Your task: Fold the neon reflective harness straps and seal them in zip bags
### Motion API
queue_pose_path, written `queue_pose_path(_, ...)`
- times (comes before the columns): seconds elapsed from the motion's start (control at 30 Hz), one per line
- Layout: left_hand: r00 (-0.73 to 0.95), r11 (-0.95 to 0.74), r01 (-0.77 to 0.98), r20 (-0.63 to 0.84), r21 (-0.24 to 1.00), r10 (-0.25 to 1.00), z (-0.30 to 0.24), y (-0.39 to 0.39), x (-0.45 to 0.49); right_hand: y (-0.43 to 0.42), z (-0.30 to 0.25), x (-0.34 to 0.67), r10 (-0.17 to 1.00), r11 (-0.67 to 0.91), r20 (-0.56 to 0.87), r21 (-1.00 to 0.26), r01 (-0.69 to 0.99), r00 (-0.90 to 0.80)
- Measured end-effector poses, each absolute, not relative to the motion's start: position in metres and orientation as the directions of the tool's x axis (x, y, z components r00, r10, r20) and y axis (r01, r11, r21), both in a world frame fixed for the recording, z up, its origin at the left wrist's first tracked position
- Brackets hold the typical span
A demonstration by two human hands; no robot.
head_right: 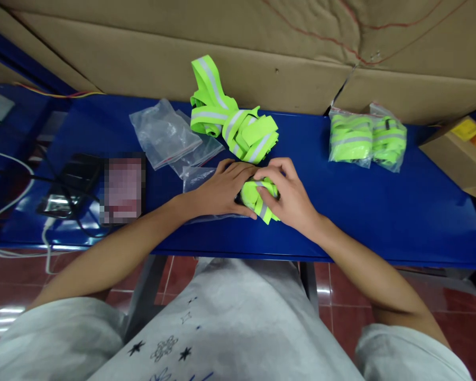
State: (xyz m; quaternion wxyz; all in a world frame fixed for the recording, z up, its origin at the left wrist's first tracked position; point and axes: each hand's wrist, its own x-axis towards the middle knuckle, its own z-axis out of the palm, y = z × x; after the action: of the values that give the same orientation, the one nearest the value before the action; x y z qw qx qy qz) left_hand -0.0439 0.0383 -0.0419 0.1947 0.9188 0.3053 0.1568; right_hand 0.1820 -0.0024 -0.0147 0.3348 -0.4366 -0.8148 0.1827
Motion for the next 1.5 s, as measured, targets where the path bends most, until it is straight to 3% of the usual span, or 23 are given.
queue_pose_path(0.33, 0.767, -0.745, 0.498, 0.177, 0.444, 0.617, -0.043, 0.034, -0.039, 0.003, -0.021, 0.186, 0.662, 0.733, 0.412, -0.531, 0.425, -0.626)
queue_pose_path(0.43, 0.762, -0.748, 0.499, 0.189, 0.438, 0.619, -0.041, 0.033, -0.038, 0.001, -0.025, 0.181, 0.713, 0.691, 0.406, -0.542, 0.477, -0.571)
queue_pose_path(0.57, 0.768, -0.757, 0.515, 0.176, 0.403, 0.616, -0.035, 0.031, -0.036, -0.003, -0.027, 0.169, 0.769, 0.624, 0.541, -0.525, 0.579, -0.34)
queue_pose_path(0.63, 0.77, -0.761, 0.517, 0.174, 0.393, 0.613, -0.035, 0.03, -0.034, -0.003, -0.027, 0.165, 0.775, 0.612, 0.552, -0.537, 0.581, -0.306)
queue_pose_path(0.77, 0.773, -0.776, 0.498, 0.206, 0.388, 0.599, -0.041, 0.03, -0.029, -0.001, -0.027, 0.162, 0.751, 0.654, 0.539, -0.529, 0.54, -0.381)
queue_pose_path(0.93, 0.788, -0.798, 0.452, 0.241, 0.398, 0.567, -0.043, 0.029, -0.032, -0.003, -0.032, 0.166, 0.586, 0.806, 0.662, -0.414, 0.423, -0.468)
queue_pose_path(1.07, 0.781, -0.808, 0.455, 0.268, 0.373, 0.564, -0.038, 0.026, -0.035, -0.008, -0.034, 0.169, 0.742, 0.618, 0.602, -0.446, 0.647, -0.294)
queue_pose_path(1.13, 0.775, -0.811, 0.472, 0.276, 0.346, 0.568, -0.037, 0.024, -0.035, -0.009, -0.035, 0.168, 0.799, 0.551, 0.551, -0.512, 0.659, -0.24)
queue_pose_path(1.23, 0.773, -0.807, 0.476, 0.27, 0.349, 0.573, -0.036, 0.021, -0.033, -0.007, -0.034, 0.165, 0.769, 0.614, 0.563, -0.518, 0.596, -0.302)
queue_pose_path(1.37, 0.789, -0.788, 0.428, 0.243, 0.442, 0.565, -0.035, 0.021, -0.032, -0.006, -0.035, 0.161, 0.657, 0.744, 0.634, -0.455, 0.49, -0.408)
queue_pose_path(1.5, 0.798, -0.764, 0.383, 0.23, 0.519, 0.556, -0.03, 0.02, -0.036, -0.008, -0.035, 0.164, 0.645, 0.741, 0.649, -0.406, 0.534, -0.403)
